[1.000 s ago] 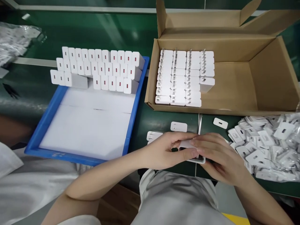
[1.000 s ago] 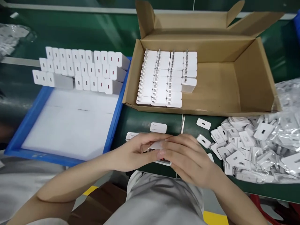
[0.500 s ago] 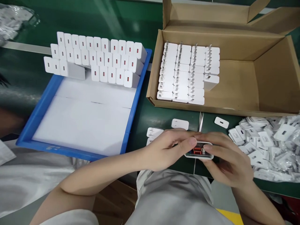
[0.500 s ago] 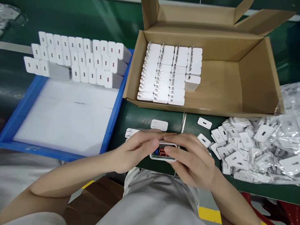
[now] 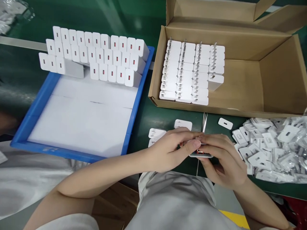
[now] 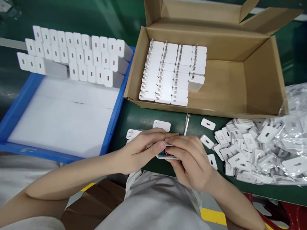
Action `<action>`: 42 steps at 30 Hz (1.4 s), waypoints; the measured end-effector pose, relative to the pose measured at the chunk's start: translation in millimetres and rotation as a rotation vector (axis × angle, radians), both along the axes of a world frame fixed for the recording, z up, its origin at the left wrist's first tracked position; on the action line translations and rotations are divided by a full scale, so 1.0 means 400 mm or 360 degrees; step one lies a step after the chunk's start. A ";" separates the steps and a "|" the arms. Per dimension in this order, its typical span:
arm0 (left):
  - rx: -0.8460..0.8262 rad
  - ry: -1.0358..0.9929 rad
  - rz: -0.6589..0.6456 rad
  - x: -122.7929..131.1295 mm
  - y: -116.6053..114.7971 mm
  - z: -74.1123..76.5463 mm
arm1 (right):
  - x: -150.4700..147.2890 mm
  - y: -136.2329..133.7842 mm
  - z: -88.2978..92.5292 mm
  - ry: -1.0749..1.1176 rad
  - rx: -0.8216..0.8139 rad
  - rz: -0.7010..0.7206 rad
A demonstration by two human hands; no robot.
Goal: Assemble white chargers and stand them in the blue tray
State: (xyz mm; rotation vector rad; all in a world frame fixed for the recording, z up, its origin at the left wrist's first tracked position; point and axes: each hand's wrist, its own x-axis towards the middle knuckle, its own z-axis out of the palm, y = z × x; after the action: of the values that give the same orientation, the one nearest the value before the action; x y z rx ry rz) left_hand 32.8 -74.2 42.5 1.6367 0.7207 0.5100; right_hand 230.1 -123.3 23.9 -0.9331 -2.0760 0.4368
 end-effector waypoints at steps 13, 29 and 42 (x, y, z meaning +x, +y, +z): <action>-0.0106 -0.0005 -0.0011 0.000 0.002 -0.002 | 0.006 -0.001 -0.007 -0.0058 -0.0013 -0.0046; -0.0388 0.0069 0.0122 -0.009 -0.003 -0.001 | 0.182 0.075 -0.035 -0.0981 -0.0435 -0.0824; -0.0556 -0.0092 0.0166 -0.007 -0.004 0.001 | 0.156 0.060 -0.007 -0.0460 -0.0369 -0.0863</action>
State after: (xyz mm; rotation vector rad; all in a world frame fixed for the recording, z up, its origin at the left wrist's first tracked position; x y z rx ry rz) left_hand 30.0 -75.8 43.0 1.2598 0.8059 0.4741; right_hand 292.6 -99.3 21.1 -1.7216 -1.9326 0.2645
